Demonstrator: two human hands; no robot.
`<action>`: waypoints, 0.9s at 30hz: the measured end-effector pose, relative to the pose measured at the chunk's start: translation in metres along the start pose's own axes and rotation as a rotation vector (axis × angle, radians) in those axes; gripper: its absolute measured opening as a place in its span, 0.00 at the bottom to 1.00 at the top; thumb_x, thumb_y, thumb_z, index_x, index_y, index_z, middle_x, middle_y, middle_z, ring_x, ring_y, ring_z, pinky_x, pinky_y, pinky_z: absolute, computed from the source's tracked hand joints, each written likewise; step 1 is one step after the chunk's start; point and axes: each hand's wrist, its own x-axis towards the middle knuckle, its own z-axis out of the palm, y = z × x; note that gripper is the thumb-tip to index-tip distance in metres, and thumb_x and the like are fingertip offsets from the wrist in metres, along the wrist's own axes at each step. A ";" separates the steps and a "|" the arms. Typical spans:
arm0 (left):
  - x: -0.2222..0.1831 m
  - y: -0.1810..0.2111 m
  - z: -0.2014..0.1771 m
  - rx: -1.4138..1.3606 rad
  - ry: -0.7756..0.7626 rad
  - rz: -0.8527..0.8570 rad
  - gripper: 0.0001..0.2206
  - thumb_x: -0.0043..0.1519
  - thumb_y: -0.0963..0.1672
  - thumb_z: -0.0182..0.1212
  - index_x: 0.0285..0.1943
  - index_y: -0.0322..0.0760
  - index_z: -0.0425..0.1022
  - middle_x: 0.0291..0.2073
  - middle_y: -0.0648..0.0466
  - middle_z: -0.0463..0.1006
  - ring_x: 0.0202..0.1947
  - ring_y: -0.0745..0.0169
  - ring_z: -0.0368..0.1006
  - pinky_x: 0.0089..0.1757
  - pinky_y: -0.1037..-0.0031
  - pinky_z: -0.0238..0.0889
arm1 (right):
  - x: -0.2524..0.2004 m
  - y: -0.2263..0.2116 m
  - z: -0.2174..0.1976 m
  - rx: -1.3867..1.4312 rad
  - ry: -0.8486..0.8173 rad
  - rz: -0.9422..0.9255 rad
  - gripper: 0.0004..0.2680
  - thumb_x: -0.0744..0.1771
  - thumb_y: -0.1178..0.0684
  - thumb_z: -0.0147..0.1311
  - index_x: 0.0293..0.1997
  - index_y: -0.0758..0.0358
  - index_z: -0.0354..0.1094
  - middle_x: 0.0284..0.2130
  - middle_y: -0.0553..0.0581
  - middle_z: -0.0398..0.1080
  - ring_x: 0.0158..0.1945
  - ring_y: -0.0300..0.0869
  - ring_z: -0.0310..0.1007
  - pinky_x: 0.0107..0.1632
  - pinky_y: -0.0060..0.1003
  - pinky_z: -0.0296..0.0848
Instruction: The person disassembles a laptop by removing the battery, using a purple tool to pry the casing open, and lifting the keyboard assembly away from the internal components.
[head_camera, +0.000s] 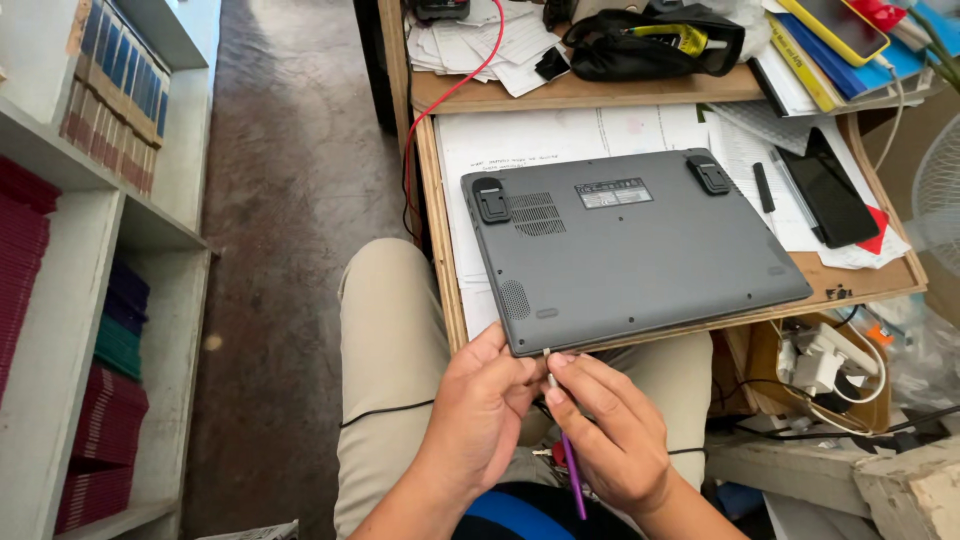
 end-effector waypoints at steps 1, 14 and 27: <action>0.000 0.000 0.000 0.006 -0.010 0.021 0.18 0.56 0.33 0.50 0.55 0.26 0.75 0.40 0.45 0.80 0.41 0.58 0.74 0.42 0.75 0.66 | -0.001 0.001 0.002 -0.007 0.016 -0.005 0.06 0.69 0.64 0.47 0.47 0.76 0.69 0.47 0.78 0.72 0.46 0.66 0.79 0.51 0.54 0.85; 0.004 -0.017 -0.005 0.274 0.172 0.229 0.37 0.60 0.39 0.49 0.84 0.42 0.48 0.47 0.56 0.76 0.38 0.75 0.64 0.47 0.82 0.61 | 0.007 -0.001 0.013 -0.006 0.062 0.019 0.07 0.69 0.63 0.47 0.47 0.75 0.70 0.47 0.76 0.73 0.45 0.64 0.79 0.50 0.53 0.84; 0.014 -0.033 -0.017 0.488 0.299 0.287 0.35 0.61 0.40 0.47 0.84 0.43 0.53 0.27 0.59 0.66 0.28 0.72 0.58 0.34 0.80 0.57 | 0.019 -0.006 0.002 -0.008 0.028 0.046 0.02 0.67 0.65 0.54 0.39 0.76 0.69 0.43 0.71 0.74 0.44 0.63 0.78 0.49 0.52 0.85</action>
